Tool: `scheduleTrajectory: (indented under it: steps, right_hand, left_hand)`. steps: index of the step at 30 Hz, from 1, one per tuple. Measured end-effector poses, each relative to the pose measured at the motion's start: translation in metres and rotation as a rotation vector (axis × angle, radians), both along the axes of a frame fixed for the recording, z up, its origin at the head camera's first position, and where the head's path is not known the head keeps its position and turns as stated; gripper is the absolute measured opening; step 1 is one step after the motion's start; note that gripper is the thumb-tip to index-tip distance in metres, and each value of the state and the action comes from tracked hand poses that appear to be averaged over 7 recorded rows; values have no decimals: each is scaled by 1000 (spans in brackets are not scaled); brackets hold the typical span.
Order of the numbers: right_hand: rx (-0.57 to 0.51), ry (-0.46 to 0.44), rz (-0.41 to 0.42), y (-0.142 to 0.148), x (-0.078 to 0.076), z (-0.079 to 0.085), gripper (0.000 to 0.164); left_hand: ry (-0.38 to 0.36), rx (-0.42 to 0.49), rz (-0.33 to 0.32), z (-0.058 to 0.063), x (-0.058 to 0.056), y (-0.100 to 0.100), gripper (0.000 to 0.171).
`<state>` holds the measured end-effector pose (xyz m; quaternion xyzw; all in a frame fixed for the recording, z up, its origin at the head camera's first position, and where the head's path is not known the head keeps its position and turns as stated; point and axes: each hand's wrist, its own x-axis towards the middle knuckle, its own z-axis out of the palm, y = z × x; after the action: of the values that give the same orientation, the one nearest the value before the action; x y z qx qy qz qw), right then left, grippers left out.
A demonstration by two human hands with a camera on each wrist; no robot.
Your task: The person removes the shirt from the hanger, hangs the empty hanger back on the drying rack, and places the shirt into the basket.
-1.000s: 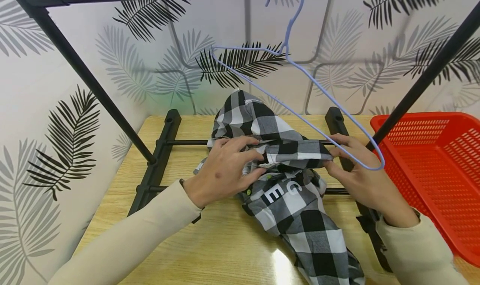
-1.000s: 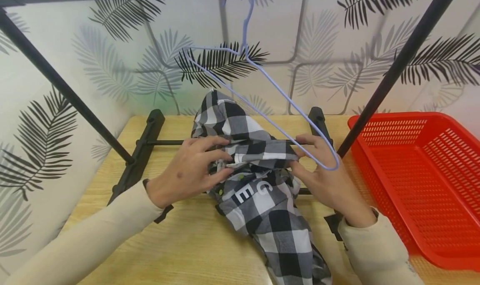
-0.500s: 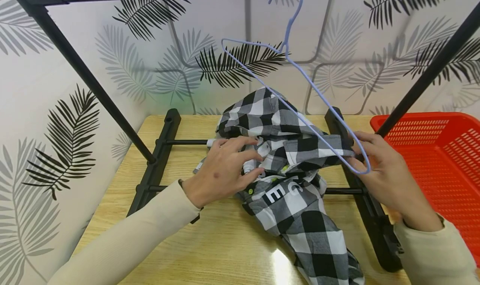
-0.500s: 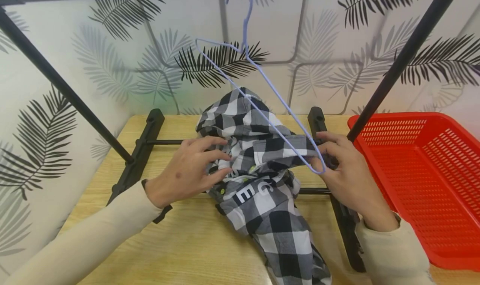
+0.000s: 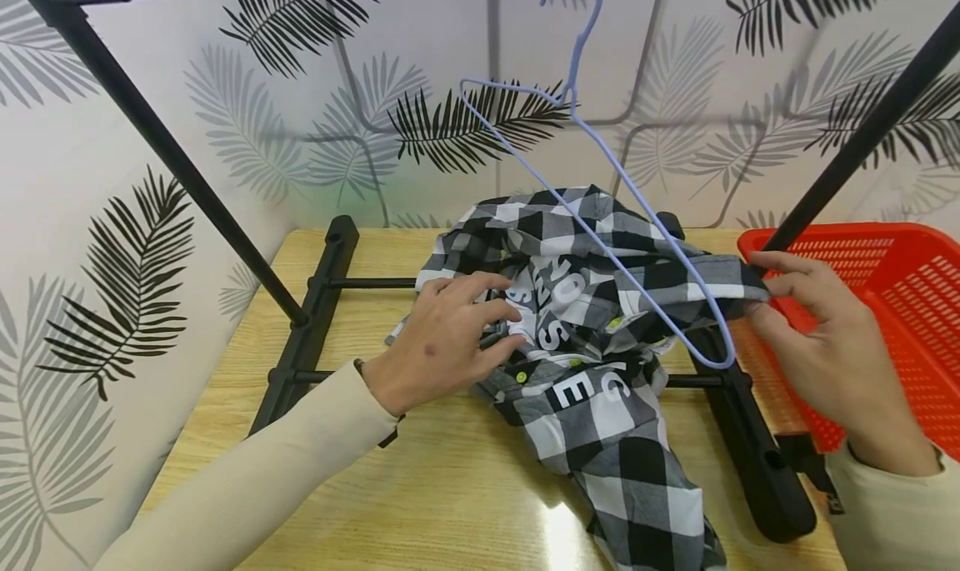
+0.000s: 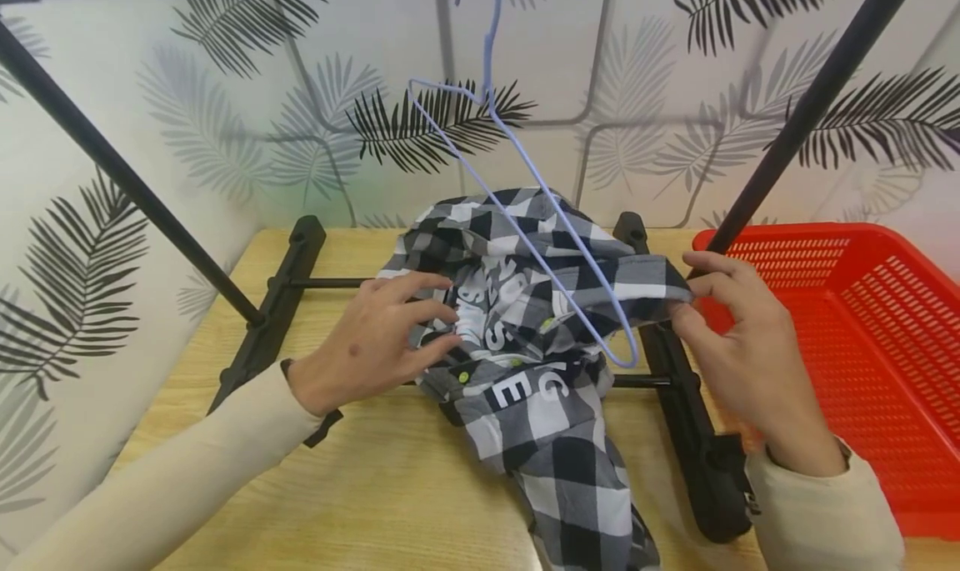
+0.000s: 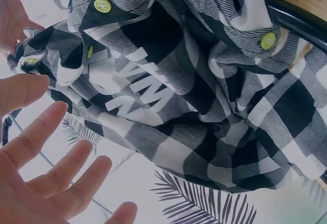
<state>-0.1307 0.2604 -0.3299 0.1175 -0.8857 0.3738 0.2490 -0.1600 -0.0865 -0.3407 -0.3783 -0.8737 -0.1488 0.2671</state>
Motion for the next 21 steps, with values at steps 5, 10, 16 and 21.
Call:
scheduleTrajectory:
  steps: [5,10,16,21]
  right_hand:
    - [-32,-7,-47,6,3,2,18]
    - [-36,-6,-99,13,6,5,24]
    - [-20,41,-139,19,8,5,24]
    - [-87,155,-87,28,6,4,20]
  left_hand:
    - [7,-18,2,-1,-1,0,16]
    - [-20,-26,7,-2,-1,0,17]
    - [-38,-27,12,-4,-1,0,18]
    - [-46,-33,8,-5,-2,2,19]
